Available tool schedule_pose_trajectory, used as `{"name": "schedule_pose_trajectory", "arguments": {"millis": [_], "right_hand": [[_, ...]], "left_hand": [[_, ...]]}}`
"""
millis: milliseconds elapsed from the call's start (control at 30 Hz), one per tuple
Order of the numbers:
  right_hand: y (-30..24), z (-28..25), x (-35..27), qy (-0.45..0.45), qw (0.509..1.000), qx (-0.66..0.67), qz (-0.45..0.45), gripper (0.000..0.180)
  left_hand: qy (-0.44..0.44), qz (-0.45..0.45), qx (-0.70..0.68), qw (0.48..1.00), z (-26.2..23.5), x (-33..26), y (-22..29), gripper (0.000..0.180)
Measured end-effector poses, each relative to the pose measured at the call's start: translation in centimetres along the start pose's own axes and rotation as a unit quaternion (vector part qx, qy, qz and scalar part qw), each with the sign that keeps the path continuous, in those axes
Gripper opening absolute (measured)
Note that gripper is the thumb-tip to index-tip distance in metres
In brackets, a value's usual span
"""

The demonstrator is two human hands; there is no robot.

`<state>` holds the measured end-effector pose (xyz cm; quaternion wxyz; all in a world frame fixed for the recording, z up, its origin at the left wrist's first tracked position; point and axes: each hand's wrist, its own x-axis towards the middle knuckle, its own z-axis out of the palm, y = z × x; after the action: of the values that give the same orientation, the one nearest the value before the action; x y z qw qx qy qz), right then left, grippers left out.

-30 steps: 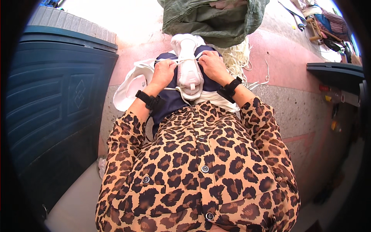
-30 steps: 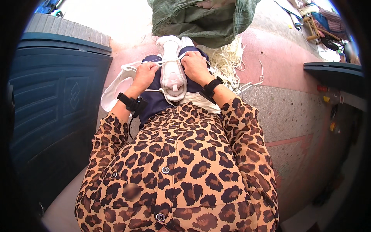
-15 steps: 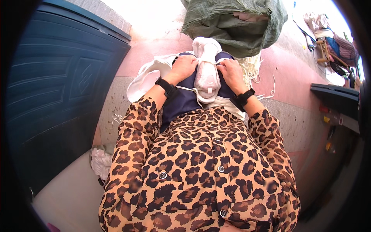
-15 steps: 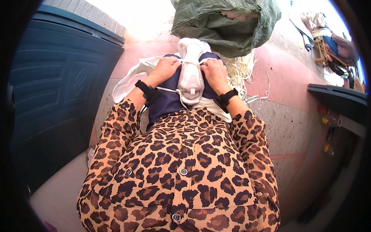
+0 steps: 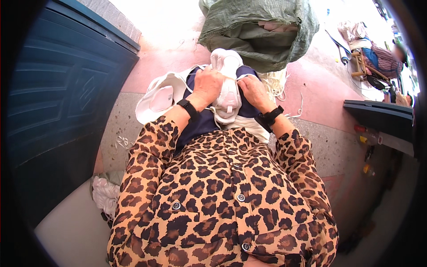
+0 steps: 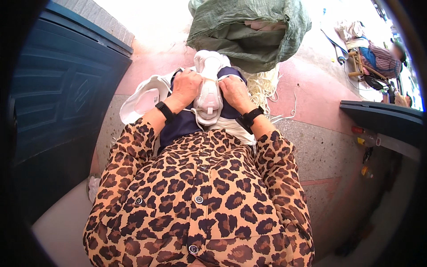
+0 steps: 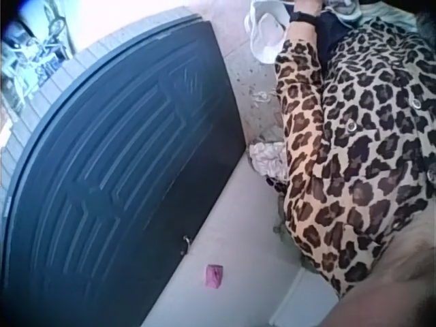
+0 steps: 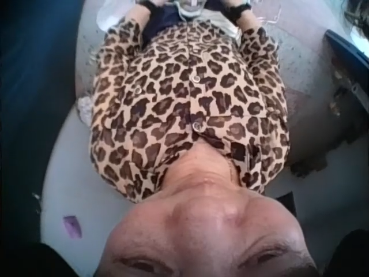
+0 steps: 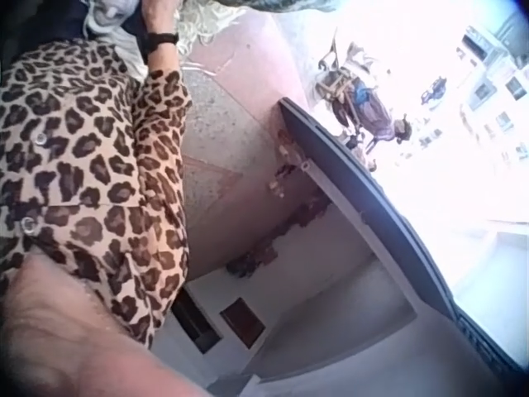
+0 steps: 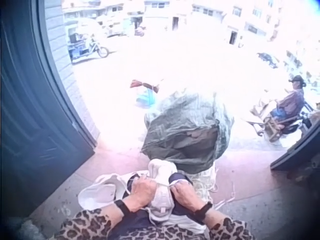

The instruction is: The person is lacing white sneakers while holding them in their lap.

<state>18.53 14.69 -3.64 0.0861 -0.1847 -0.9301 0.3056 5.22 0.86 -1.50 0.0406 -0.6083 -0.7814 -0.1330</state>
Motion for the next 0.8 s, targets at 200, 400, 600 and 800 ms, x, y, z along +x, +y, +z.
{"name": "schedule_pose_trajectory", "arguments": {"millis": [200,400,600,800], "right_hand": [[-0.8,-1.2,-0.8,-0.086,0.995,-0.051,0.012,0.023],[-0.1,-0.3,-0.4,-0.079,0.993,-0.087,-0.005,0.021],[0.0,-0.1,-0.3,-0.065,0.998,-0.019,-0.011,0.02],[1.3,0.3,-0.6,-0.01,0.998,0.039,-0.04,0.018]], "left_hand": [[0.036,-0.143,-0.003,0.989,-0.6,-1.1,2.2,0.019],[-0.034,-0.183,-0.019,0.982,1.1,-1.6,1.5,0.015],[-0.071,-0.145,-0.144,0.976,1.7,-1.5,-0.7,0.016],[0.007,-0.109,-0.108,0.988,-0.8,0.8,1.5,0.017]]}}
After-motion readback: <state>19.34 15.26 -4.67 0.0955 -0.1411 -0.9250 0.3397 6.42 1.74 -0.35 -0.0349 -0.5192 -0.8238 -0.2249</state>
